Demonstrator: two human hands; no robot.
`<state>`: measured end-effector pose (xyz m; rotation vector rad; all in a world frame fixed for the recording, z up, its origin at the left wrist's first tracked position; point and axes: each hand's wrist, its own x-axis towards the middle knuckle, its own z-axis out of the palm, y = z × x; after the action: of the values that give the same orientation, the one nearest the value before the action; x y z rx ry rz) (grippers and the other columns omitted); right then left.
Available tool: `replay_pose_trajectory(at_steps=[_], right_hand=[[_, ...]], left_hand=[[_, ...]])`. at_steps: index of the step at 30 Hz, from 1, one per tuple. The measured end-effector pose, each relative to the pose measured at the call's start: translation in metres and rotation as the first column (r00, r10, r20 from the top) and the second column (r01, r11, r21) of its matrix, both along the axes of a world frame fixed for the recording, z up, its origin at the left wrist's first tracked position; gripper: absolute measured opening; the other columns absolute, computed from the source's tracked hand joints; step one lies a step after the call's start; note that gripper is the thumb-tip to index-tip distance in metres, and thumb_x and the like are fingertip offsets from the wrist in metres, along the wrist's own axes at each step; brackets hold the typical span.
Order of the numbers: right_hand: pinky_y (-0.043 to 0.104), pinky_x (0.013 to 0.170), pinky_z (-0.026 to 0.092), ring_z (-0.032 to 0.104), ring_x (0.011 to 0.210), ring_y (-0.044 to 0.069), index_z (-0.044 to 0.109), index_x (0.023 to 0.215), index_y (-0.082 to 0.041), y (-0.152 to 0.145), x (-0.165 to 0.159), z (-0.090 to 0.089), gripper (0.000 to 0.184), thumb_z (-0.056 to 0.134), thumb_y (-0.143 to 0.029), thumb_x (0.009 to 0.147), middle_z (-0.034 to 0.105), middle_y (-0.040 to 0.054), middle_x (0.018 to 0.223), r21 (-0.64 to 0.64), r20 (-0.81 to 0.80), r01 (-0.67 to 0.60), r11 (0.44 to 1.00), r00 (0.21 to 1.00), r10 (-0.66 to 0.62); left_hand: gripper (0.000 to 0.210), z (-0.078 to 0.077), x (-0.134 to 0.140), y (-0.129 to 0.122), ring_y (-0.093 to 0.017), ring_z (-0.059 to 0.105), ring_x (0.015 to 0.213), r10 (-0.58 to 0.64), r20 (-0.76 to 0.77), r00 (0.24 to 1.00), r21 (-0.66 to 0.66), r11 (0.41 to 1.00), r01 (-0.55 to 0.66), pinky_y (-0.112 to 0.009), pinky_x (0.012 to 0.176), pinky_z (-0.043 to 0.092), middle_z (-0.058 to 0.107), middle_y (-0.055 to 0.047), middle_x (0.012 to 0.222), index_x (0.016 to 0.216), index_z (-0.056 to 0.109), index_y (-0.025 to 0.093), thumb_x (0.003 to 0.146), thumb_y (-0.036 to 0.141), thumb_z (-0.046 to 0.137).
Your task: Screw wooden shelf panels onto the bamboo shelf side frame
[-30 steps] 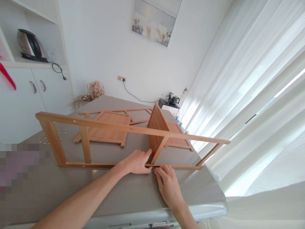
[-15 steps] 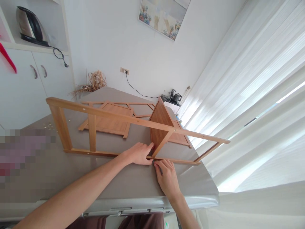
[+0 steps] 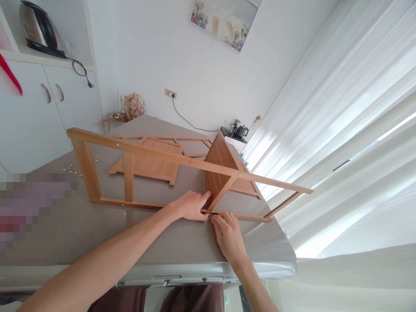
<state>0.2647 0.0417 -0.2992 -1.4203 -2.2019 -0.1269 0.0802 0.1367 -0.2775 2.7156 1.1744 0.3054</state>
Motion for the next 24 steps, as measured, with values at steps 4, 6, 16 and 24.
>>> replay_pose_trajectory(at_steps=[4, 6, 16, 24], right_hand=[[0.034, 0.080, 0.041, 0.053, 0.088, 0.020, 0.065, 0.095, -0.023, 0.0001, 0.0011, 0.0001, 0.022, 0.044, -0.022, 0.100, 0.060, 0.0052, 0.091, -0.001, 0.017, -0.003, 1.000, 1.000, 0.003], [0.034, 0.080, 0.041, 0.053, 0.088, 0.020, 0.065, 0.095, -0.023, 0.0002, 0.0021, -0.0009, 0.023, 0.043, -0.023, 0.100, 0.060, 0.0054, 0.092, 0.001, 0.014, -0.010, 1.000, 1.000, 0.010], [0.032, 0.080, 0.039, 0.053, 0.090, 0.019, 0.064, 0.097, -0.023, 0.0005, 0.0019, -0.0032, 0.020, 0.045, -0.019, 0.099, 0.060, 0.0042, 0.093, -0.015, -0.012, -0.004, 1.000, 1.000, 0.004], [0.032, 0.079, 0.037, 0.050, 0.088, 0.019, 0.064, 0.095, -0.022, 0.0003, 0.0013, -0.0046, 0.019, 0.048, -0.013, 0.096, 0.059, 0.0039, 0.092, 0.038, 0.074, 0.022, 0.999, 0.997, -0.025]], left_hand=[[0.053, -0.0018, -0.0005, 0.0012, -0.033, 0.070, 0.081, -0.012, -0.008, 1.000, 0.008, 1.000, 0.012, -0.038, 0.067, 0.048, 0.073, -0.010, 0.088, 0.113, 0.047, 0.018, 0.077, 0.056, 0.054], [0.054, -0.0022, -0.0007, 0.0013, -0.034, 0.070, 0.082, -0.015, -0.011, 1.000, 0.008, 1.000, 0.015, -0.039, 0.068, 0.048, 0.073, -0.011, 0.089, 0.114, 0.047, 0.018, 0.077, 0.057, 0.053], [0.052, -0.0019, -0.0004, -0.0001, -0.033, 0.070, 0.079, -0.010, -0.007, 1.000, 0.014, 1.000, 0.010, -0.038, 0.065, 0.049, 0.073, -0.010, 0.086, 0.112, 0.048, 0.018, 0.077, 0.056, 0.054], [0.053, -0.0033, -0.0004, 0.0007, -0.034, 0.070, 0.077, -0.023, -0.011, 1.000, 0.050, 0.998, 0.023, -0.038, 0.061, 0.048, 0.073, -0.010, 0.085, 0.112, 0.047, 0.017, 0.077, 0.057, 0.052]])
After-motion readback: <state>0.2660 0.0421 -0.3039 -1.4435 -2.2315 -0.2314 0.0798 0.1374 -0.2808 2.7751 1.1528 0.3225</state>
